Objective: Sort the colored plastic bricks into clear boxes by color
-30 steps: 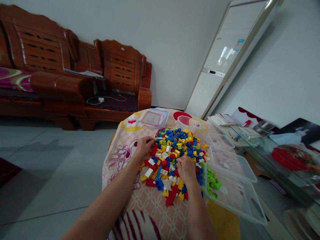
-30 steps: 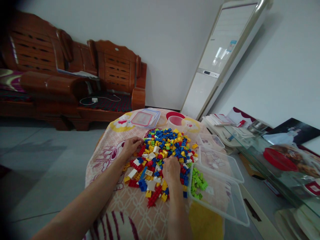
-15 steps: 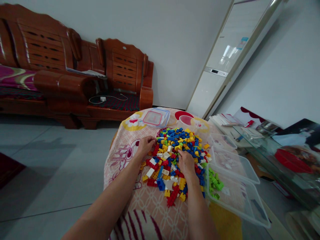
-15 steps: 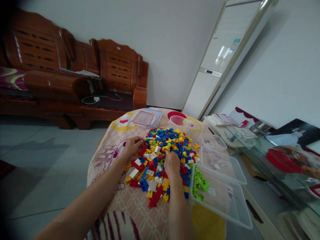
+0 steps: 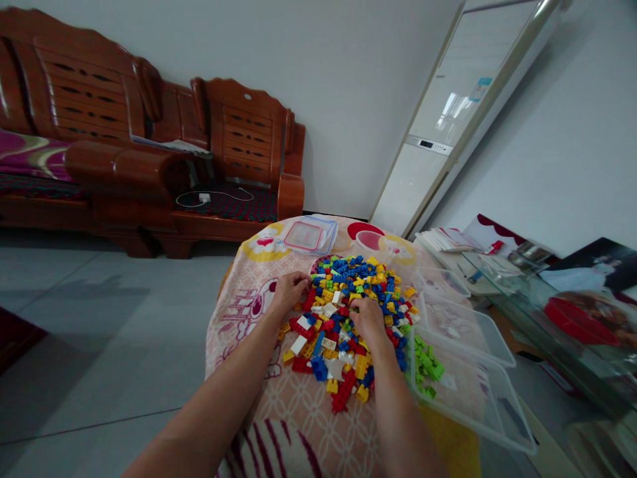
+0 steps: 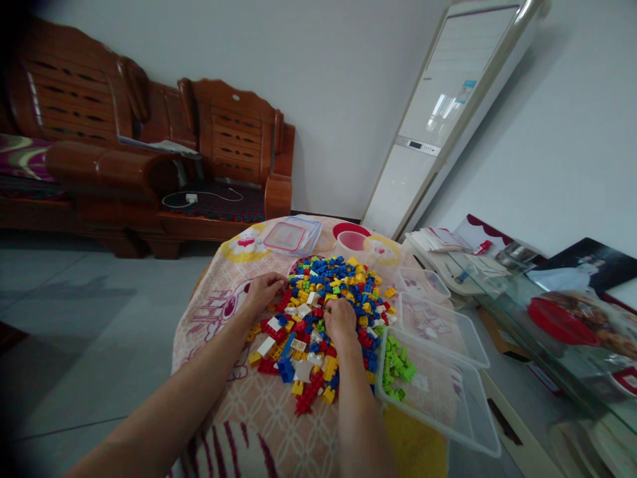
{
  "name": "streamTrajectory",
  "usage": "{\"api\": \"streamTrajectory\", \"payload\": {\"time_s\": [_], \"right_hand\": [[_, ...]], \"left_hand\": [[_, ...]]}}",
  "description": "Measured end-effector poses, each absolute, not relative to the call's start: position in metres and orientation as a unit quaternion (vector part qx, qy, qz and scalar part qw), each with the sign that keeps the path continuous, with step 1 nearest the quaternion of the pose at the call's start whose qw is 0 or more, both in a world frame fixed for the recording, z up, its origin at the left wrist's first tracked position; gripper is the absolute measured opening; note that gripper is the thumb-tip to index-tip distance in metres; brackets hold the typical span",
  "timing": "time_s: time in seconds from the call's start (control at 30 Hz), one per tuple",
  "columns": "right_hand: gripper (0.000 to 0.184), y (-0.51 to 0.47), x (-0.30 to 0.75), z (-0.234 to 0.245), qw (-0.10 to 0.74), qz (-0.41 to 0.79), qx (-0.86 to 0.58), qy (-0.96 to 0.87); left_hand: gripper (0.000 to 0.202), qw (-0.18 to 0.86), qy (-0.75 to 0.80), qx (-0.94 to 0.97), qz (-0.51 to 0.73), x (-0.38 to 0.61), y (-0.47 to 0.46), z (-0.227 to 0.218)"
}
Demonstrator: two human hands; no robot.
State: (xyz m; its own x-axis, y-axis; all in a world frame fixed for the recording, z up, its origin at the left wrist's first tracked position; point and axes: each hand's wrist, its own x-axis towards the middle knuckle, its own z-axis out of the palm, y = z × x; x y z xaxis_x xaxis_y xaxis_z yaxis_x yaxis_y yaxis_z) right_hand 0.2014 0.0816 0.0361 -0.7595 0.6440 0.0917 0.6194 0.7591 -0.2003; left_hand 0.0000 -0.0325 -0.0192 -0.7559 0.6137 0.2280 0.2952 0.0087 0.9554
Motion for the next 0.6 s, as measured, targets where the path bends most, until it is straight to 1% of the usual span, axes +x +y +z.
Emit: {"api": "streamTrajectory", "payload": {"time_s": [0.2,0.3,0.43,0.53,0.6], "right_hand": [[0.009,0.073,0.230,0.035,0.192,0.159,-0.329,-0.911],[0.009,0.067,0.239,0.035,0.218,0.190,-0.327,-0.899],[0.010,0.060,0.249,0.041,0.240,0.218,-0.309,-0.894],[0.013,0.057,0.264,0.052,0.290,0.226,-0.307,-0.878],[0.017,0.058,0.279,0.059,0.324,0.205,-0.327,-0.864]], "left_hand": [[0.019,0.130,0.699,0.325,0.624,0.001,-0.032,-0.017],[0.019,0.128,0.703,0.322,0.621,0.003,-0.033,-0.014],[0.019,0.126,0.703,0.323,0.621,0.004,-0.035,-0.012],[0.019,0.131,0.702,0.321,0.622,0.003,-0.034,-0.013],[0.019,0.131,0.702,0.317,0.624,0.003,-0.033,-0.013]]}}
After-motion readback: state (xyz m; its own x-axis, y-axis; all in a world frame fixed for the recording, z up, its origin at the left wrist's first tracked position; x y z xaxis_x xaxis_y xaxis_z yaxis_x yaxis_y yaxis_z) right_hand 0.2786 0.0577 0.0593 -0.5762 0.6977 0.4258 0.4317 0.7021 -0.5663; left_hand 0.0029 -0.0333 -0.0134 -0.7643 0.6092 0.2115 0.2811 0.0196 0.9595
